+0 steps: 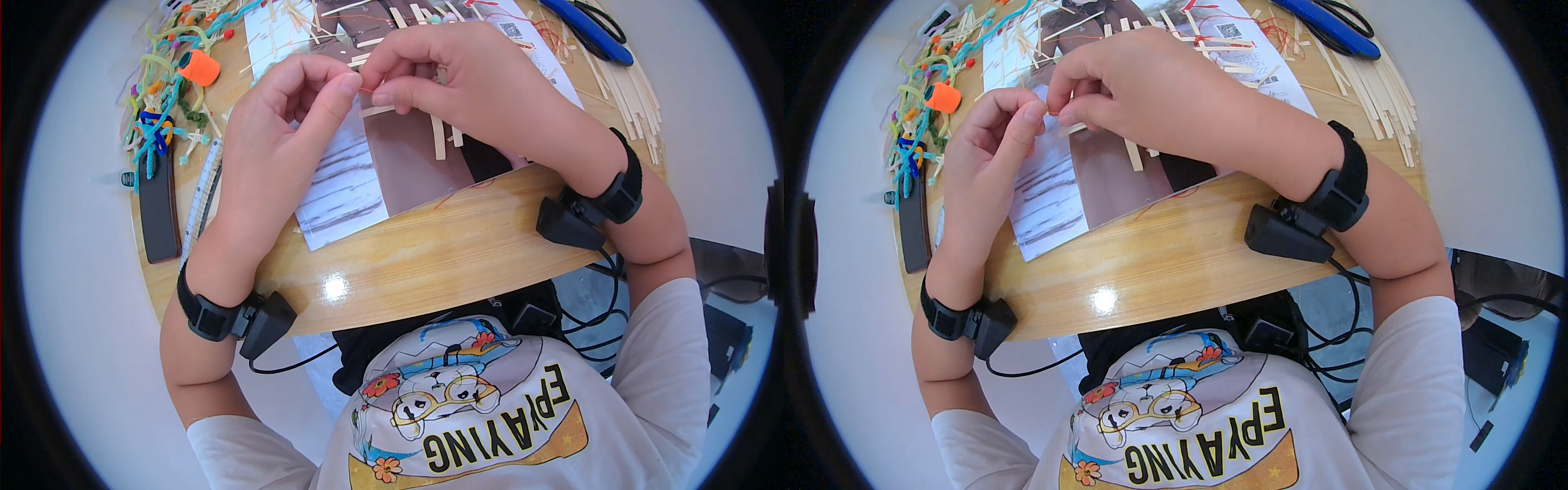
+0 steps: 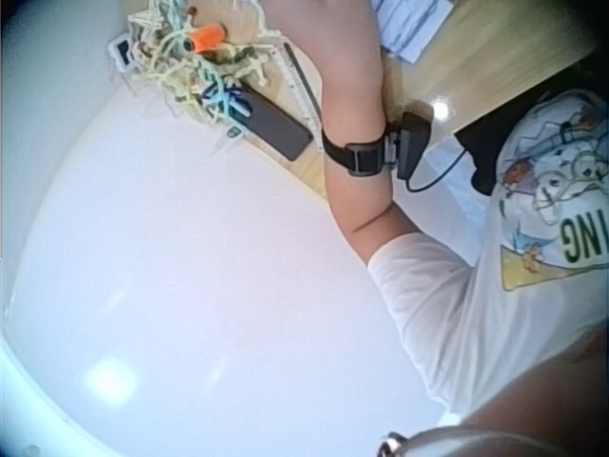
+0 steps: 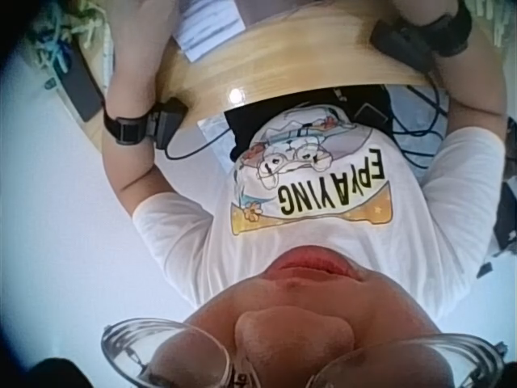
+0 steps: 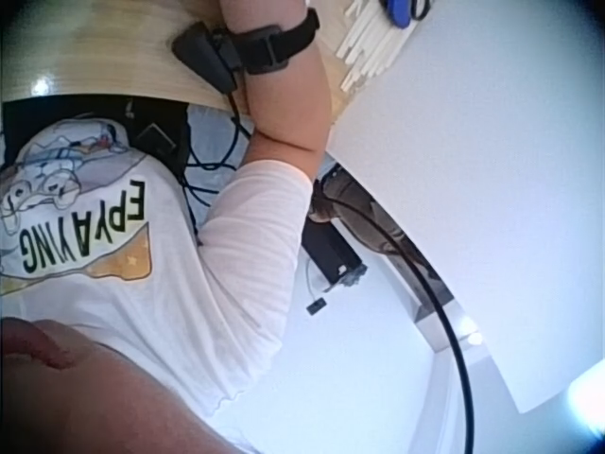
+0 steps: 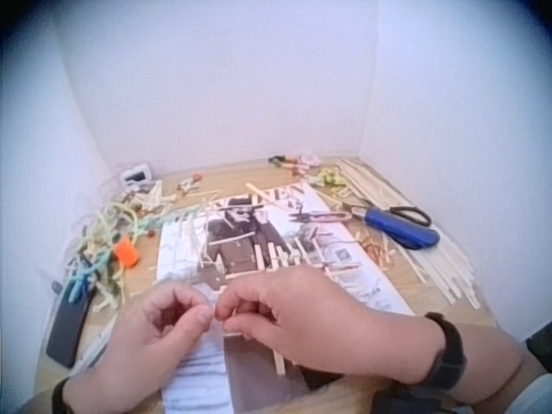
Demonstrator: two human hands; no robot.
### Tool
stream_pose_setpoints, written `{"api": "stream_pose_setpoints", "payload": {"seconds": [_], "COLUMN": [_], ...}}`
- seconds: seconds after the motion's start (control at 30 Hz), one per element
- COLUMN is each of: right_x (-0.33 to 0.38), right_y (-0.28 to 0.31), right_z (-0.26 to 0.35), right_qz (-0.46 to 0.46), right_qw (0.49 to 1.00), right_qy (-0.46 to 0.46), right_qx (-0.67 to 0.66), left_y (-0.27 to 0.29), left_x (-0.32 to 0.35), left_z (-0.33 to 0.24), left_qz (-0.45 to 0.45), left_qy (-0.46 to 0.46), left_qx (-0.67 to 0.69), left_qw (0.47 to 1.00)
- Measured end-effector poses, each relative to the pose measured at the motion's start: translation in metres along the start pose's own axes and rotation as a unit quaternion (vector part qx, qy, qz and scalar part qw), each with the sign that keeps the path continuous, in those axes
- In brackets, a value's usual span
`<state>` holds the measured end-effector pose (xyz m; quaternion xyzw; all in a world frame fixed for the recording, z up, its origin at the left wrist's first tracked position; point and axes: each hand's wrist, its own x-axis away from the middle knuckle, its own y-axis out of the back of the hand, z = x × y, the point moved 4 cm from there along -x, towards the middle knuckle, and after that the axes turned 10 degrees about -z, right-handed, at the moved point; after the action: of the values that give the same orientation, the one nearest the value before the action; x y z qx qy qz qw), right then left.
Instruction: The person is weaving small bamboo or wooden sticks together to create a decorative mat or base for a craft project.
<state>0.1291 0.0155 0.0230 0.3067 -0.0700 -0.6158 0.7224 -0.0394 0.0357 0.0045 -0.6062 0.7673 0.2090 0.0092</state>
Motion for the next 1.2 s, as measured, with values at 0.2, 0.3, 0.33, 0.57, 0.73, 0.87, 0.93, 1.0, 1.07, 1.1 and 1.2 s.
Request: {"api": "stream_pose_setpoints", "payload": {"seconds": [0.2, 0.3, 0.33, 0.57, 0.73, 0.87, 0.93, 1.0, 1.07, 1.1, 1.2], "right_x": [0.000, -0.003, -0.004, -0.008, -0.011, -0.012, -0.012, -0.012, -0.011, -0.011, -0.012], "right_y": [-0.002, 0.000, 0.001, 0.009, 0.008, 0.009, 0.012, 0.015, 0.012, 0.012, 0.006], "right_z": [-0.004, -0.007, -0.008, 0.001, -0.003, 0.001, 0.002, 0.004, -0.010, -0.014, -0.011], "right_qz": [0.001, -0.022, -0.023, 0.068, 0.070, 0.075, 0.077, 0.103, 0.060, 0.018, 0.021], "right_qw": [1.000, 0.998, 0.998, 0.972, 0.957, 0.962, 0.961, 0.953, 0.974, 0.987, 0.983], "right_qy": [-0.017, -0.023, -0.023, -0.153, -0.223, -0.219, -0.224, -0.210, -0.152, -0.094, -0.103], "right_qx": [-0.022, -0.058, -0.057, -0.164, -0.170, -0.145, -0.144, -0.191, -0.159, -0.127, -0.149], "left_y": [0.000, 0.021, 0.026, 0.019, -0.016, -0.010, -0.004, 0.008, 0.017, 0.025, 0.035], "left_x": [-0.002, -0.009, -0.012, -0.007, 0.000, -0.011, -0.011, -0.009, -0.011, -0.016, -0.017], "left_z": [-0.002, -0.004, -0.004, -0.020, -0.029, -0.012, -0.007, -0.013, -0.012, -0.013, -0.013], "left_qz": [-0.013, 0.002, 0.003, -0.042, 0.057, 0.028, 0.132, 0.152, 0.174, 0.137, 0.085], "left_qy": [-0.010, -0.006, -0.006, -0.019, 0.023, 0.008, 0.078, 0.099, 0.115, 0.074, 0.042], "left_qx": [0.020, -0.113, -0.112, 0.020, 0.091, 0.099, 0.058, -0.001, -0.059, -0.068, -0.055], "left_qw": [1.000, 0.994, 0.994, 0.999, 0.994, 0.995, 0.986, 0.983, 0.976, 0.985, 0.994]}}
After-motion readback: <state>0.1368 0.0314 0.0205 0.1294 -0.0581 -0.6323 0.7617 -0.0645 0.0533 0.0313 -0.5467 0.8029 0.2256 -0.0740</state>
